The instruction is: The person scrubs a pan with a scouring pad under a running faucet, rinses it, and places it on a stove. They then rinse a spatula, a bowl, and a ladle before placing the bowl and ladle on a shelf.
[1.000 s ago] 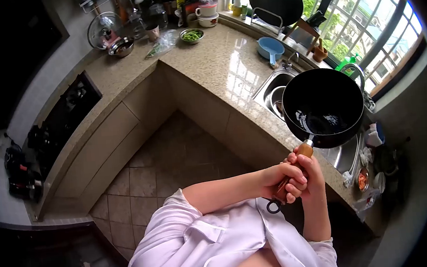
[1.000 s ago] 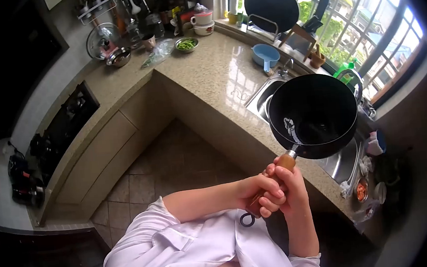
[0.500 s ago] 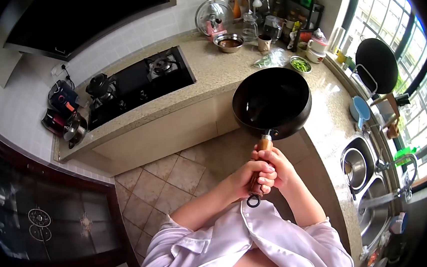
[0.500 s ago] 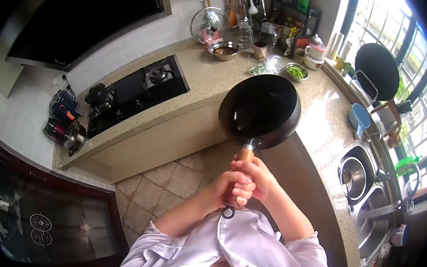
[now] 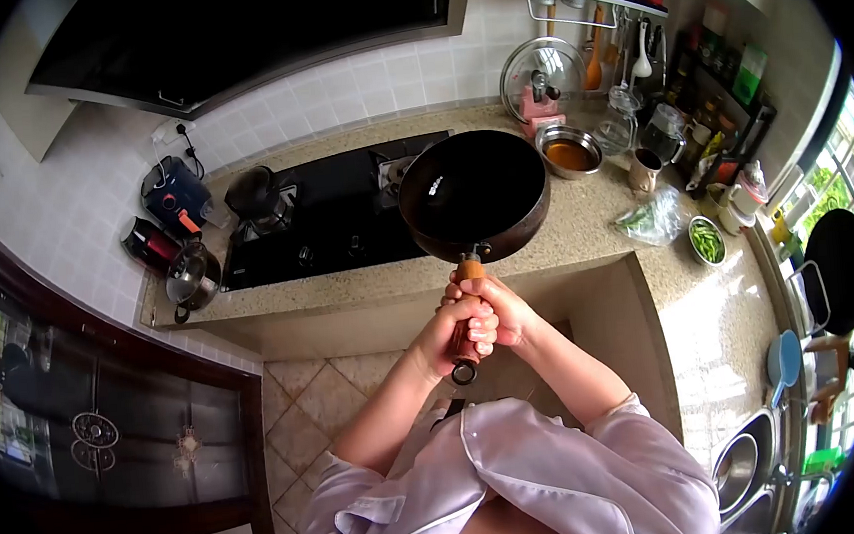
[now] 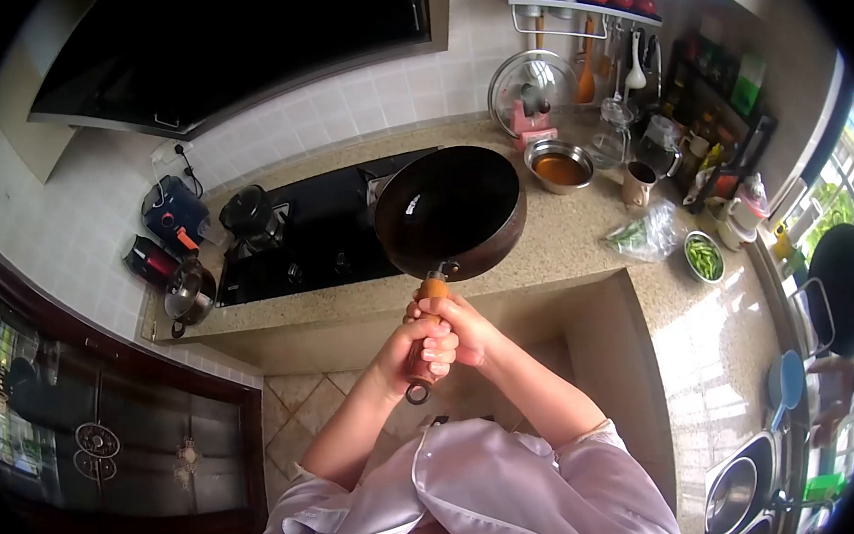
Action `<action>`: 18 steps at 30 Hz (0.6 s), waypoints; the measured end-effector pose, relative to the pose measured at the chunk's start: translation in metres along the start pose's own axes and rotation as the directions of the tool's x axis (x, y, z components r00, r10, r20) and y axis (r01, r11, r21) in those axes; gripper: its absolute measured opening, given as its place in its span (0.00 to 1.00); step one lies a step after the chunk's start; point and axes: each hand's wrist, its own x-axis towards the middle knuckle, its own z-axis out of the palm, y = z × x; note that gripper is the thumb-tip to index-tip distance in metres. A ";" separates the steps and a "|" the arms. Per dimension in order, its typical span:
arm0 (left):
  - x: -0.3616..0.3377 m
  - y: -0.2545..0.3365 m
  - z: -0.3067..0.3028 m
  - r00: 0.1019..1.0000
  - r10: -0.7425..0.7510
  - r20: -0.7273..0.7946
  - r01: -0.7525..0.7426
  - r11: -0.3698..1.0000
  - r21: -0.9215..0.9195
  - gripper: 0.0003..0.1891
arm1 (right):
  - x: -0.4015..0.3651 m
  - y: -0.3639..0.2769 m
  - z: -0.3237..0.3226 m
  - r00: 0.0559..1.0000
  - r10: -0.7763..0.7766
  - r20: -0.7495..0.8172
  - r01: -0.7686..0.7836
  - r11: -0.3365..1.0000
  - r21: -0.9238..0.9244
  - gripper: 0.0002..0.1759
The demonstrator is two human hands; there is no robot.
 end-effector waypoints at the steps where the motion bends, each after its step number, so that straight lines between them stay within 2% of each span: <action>1: 0.003 0.018 -0.007 0.999 0.034 -0.033 -0.033 0.999 0.020 0.09 | 0.023 -0.002 -0.004 0.999 0.019 0.031 -0.019 1.000 0.003 0.10; 4: 0.015 0.073 -0.038 0.995 0.059 -0.077 -0.054 0.996 0.068 0.10 | 0.094 0.001 -0.021 0.999 0.003 0.032 -0.004 0.999 0.032 0.10; 5: 0.017 0.089 -0.046 0.993 0.072 -0.089 -0.064 0.994 0.085 0.10 | 0.112 -0.004 -0.020 0.997 -0.012 0.076 0.013 1.000 -0.014 0.11; 7: 0.018 0.128 -0.061 0.993 0.051 -0.107 -0.040 0.994 0.104 0.10 | 0.153 -0.002 -0.020 0.996 -0.002 0.091 -0.003 0.999 0.050 0.11; 10: 0.016 0.183 -0.093 0.994 0.028 -0.108 -0.013 0.991 0.132 0.08 | 0.214 0.004 -0.026 0.993 -0.015 0.116 0.011 0.999 0.040 0.15; 14: 0.016 0.239 -0.117 0.993 -0.026 -0.114 0.045 0.984 0.174 0.10 | 0.268 0.005 -0.019 0.997 -0.053 0.061 0.049 0.997 0.066 0.15; 18: 0.016 0.272 -0.136 0.993 -0.064 -0.103 0.081 0.983 0.164 0.09 | 0.302 0.005 -0.016 0.994 -0.097 0.040 0.093 0.992 0.084 0.14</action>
